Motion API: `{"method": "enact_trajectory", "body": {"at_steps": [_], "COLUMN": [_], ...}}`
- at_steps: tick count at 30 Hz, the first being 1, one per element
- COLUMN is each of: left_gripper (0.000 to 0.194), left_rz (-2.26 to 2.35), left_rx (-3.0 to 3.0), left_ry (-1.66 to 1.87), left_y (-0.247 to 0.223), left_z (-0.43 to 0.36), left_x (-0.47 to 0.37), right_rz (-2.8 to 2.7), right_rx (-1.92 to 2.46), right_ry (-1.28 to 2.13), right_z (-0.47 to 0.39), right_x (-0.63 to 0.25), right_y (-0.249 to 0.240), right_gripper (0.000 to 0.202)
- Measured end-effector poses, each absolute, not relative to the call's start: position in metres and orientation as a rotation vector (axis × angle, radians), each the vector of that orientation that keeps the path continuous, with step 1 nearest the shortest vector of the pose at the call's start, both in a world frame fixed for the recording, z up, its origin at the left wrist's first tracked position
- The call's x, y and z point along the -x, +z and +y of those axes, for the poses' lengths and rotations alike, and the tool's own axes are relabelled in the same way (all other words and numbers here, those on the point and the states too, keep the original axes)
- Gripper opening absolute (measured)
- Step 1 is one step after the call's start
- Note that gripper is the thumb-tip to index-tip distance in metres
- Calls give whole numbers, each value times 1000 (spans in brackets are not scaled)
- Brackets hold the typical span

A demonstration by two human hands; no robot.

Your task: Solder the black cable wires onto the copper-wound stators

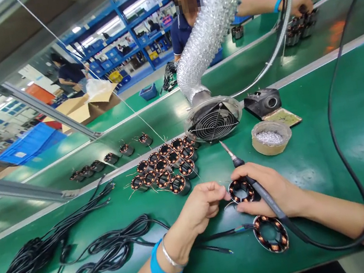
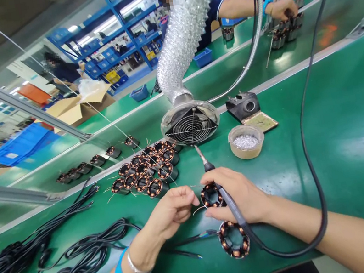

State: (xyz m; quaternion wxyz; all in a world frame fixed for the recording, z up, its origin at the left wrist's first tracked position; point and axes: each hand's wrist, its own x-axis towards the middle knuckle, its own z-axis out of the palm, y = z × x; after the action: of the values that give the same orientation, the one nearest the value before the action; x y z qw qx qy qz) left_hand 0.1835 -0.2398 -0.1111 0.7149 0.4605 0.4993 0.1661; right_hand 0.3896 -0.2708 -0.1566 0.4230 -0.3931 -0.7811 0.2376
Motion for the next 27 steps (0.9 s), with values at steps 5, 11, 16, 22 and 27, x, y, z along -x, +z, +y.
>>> {"method": "enact_trajectory", "body": {"at_steps": [5,11,16,22,27], "left_gripper": [46,48,41,20,18], "left_rz": [1119,1137,1178,1166,1215], "left_rx": [-1352,-1369,-1472,-2148,-2307], "left_ry": [294,303,243,-155,-17], "left_y": [-104,-108,-90,-94,-114], "left_z": [-251,-263,-271,-314,-322], "left_x": [-169,-172,-157,-114,-95], "right_rz": [-1977,-1998,-2009,-2015,-2010], "right_rx": [963,987,1027,1009,1030], "right_ry": [584,567,540,520,513], "right_z": [-269,-271,-272,-273,-273], "right_x": [-389,-389,-392,-393,-394], "right_y": [-154,-154,-154,-155,-159], "right_gripper": [50,47,46,44,47]}}
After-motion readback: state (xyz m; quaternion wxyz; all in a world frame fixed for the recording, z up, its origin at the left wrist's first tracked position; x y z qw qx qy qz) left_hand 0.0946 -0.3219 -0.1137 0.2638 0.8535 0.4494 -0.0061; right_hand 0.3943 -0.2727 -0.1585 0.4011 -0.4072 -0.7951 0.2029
